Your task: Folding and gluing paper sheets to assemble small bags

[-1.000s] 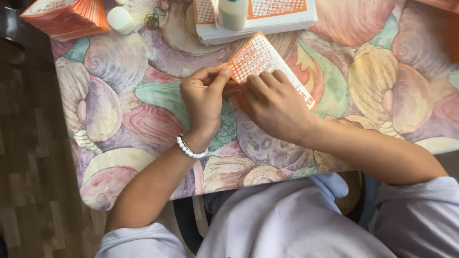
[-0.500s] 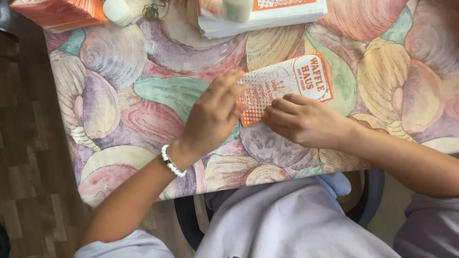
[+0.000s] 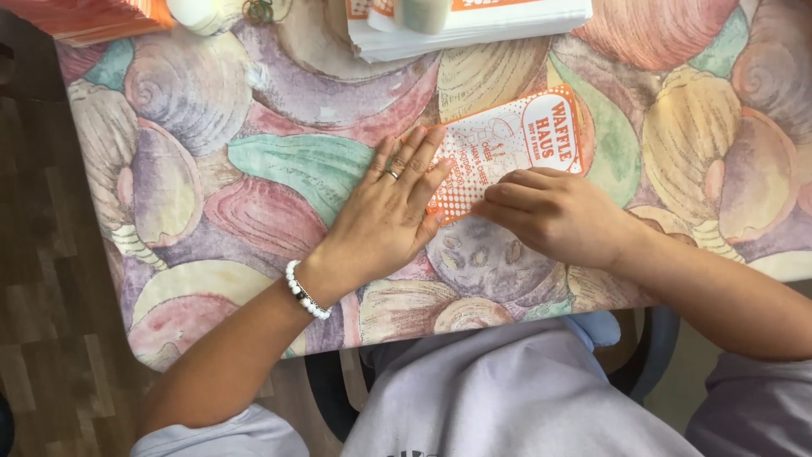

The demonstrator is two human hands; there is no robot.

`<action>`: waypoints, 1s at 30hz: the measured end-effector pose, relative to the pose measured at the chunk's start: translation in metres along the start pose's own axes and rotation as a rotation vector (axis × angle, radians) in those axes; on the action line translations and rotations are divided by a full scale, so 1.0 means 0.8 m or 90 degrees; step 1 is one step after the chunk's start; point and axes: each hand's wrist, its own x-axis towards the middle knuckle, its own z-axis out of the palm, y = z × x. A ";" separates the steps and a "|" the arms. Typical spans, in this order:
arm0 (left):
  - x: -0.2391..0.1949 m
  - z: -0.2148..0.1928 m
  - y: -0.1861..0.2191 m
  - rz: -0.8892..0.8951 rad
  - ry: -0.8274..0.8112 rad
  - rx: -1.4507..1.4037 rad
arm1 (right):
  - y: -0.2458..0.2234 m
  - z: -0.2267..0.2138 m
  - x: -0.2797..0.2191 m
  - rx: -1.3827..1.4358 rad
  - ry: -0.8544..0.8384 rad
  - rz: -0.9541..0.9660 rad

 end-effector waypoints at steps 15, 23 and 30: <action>0.006 -0.009 0.000 -0.010 -0.066 0.128 | 0.019 -0.024 -0.044 -0.082 -0.061 0.030; 0.016 -0.013 -0.003 -0.012 -0.108 0.181 | 0.036 -0.014 -0.020 -0.034 -0.085 0.112; 0.013 -0.010 -0.002 -0.016 -0.108 0.163 | 0.042 0.033 0.046 -0.182 -0.156 0.186</action>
